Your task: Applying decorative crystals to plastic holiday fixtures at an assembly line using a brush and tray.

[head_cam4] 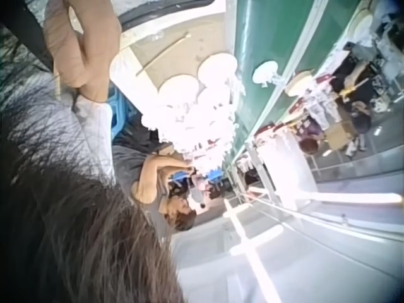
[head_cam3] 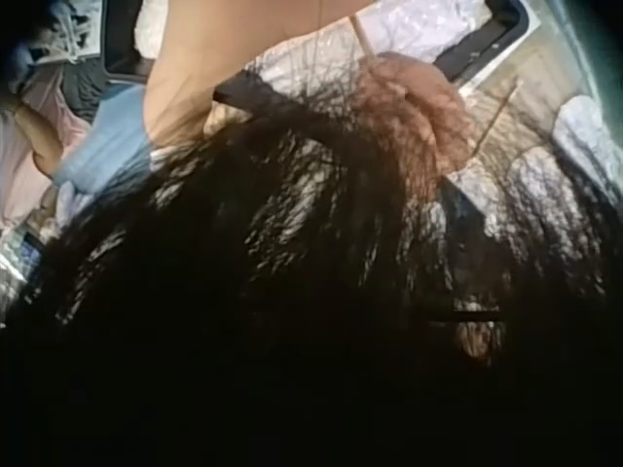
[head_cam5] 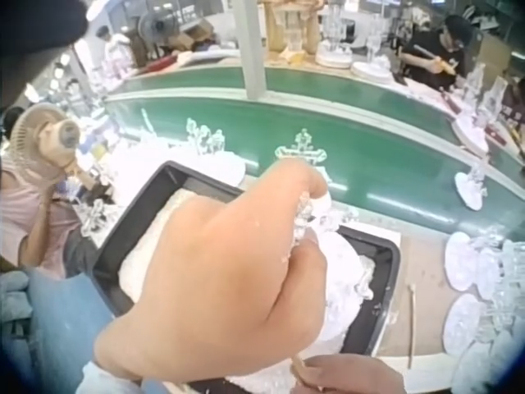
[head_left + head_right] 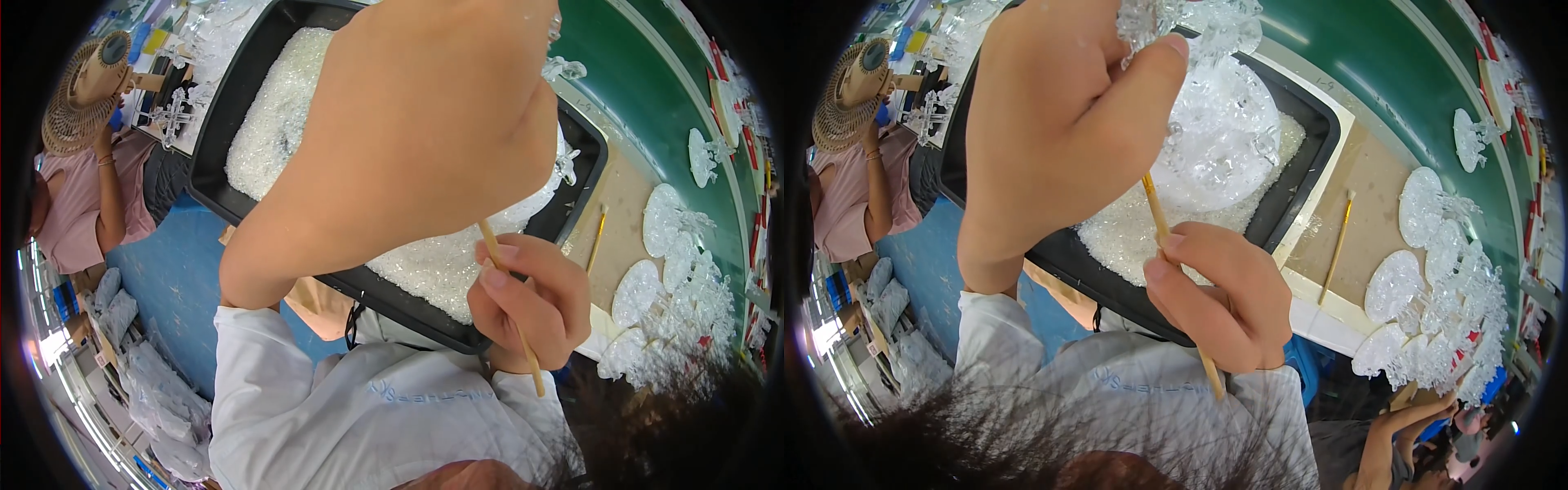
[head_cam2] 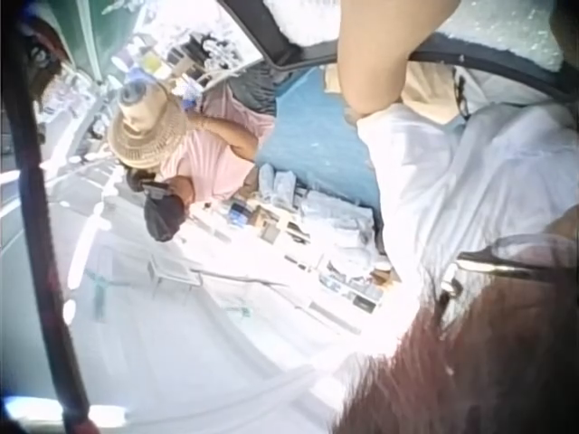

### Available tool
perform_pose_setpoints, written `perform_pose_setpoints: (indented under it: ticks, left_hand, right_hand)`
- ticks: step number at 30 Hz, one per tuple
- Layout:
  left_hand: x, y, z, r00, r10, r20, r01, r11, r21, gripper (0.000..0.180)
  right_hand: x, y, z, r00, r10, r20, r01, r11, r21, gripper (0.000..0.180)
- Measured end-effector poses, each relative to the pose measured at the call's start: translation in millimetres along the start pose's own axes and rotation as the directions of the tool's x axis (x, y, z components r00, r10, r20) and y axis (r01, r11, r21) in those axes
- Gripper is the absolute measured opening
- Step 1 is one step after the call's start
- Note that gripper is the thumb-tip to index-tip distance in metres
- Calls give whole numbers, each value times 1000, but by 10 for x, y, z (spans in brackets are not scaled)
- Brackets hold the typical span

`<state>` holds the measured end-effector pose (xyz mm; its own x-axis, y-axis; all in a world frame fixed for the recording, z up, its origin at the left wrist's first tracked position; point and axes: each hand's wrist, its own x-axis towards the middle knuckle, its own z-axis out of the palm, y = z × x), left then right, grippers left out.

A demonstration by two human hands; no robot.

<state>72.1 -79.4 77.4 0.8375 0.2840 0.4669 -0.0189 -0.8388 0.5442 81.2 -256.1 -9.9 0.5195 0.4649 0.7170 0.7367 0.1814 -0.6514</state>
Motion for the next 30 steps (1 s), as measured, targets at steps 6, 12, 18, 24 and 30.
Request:
perform_pose_setpoints:
  ticks: [6, 12, 18, 24, 30]
  left_hand:
    - [-10, -6, 30, 997, 73, -34, -73, 997, 16, 26]
    - [31, 111, -88, 995, -81, 59, 76, 994, 73, 26]
    - [40, 216, -42, 999, -49, 16, 44, 976, 215, 24]
    - [159, 214, -130, 957, -281, 73, 280, 960, 18, 22]
    - [134, 60, -125, 999, 20, 38, -28, 973, 229, 22]
  right_hand:
    - [6, 17, -19, 999, -39, -18, 38, 999, -24, 32]
    - [-37, 155, -196, 948, -316, -45, 319, 937, 140, 19]
    - [-100, 129, -193, 963, -242, -116, 244, 970, -1, 21]
    - [-25, 96, -119, 993, -118, -20, 117, 992, -55, 23]
    - [-3, 92, -121, 993, -120, 10, 121, 991, -65, 27]
